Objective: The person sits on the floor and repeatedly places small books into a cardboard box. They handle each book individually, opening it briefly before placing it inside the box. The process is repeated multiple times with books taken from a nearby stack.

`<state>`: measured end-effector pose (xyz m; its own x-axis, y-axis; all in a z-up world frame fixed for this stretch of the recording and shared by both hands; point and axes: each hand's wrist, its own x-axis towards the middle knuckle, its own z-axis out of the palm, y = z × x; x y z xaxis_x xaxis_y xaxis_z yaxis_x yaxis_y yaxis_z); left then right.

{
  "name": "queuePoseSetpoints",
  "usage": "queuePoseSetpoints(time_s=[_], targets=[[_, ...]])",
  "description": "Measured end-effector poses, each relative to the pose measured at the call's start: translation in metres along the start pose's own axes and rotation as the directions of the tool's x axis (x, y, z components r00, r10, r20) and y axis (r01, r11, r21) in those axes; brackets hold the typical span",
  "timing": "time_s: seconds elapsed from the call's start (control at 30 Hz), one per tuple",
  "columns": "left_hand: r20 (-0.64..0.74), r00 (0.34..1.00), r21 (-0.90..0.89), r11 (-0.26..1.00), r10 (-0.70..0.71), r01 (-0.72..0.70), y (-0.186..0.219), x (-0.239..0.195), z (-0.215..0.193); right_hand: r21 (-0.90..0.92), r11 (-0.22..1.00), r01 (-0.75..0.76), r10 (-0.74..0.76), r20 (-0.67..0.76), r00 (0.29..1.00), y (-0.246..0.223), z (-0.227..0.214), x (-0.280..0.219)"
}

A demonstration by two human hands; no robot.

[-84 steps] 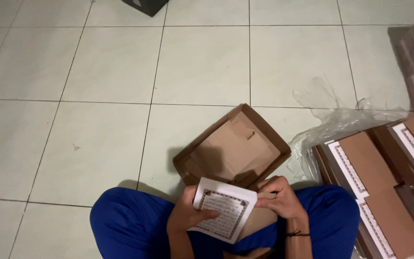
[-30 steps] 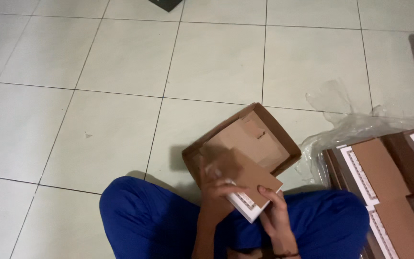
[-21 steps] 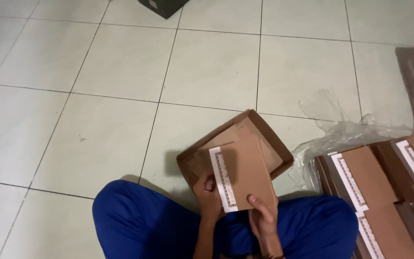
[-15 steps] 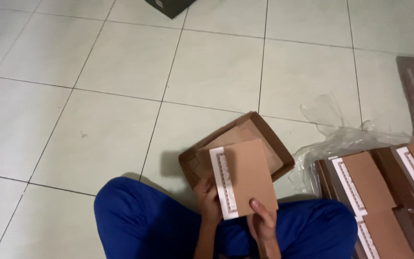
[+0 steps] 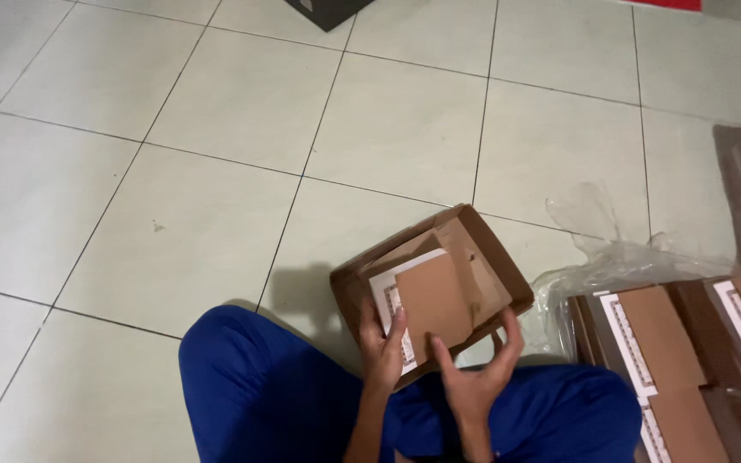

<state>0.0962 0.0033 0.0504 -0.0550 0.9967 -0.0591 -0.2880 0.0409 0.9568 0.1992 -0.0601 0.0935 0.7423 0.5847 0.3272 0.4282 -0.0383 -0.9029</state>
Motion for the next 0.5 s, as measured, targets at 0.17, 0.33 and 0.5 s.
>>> queuePoseSetpoints(time_s=[0.17,0.33,0.5], targets=[[0.022,0.999,0.035,0.998,-0.045,0.045,-0.009,0.001,-0.003,0.003,0.970,0.243,-0.218,0.454,0.864,-0.003,0.013,-0.007],[0.039,0.998,-0.131,0.989,-0.058,0.062,0.003,0.005,-0.006,-0.009,0.971,0.239,-0.209,0.458,0.864,0.001,0.011,0.001],[0.064,0.996,-0.099,0.993,-0.061,0.067,0.000,0.007,-0.012,0.041,0.972,0.232,-0.229,0.397,0.889,0.010,0.009,0.007]])
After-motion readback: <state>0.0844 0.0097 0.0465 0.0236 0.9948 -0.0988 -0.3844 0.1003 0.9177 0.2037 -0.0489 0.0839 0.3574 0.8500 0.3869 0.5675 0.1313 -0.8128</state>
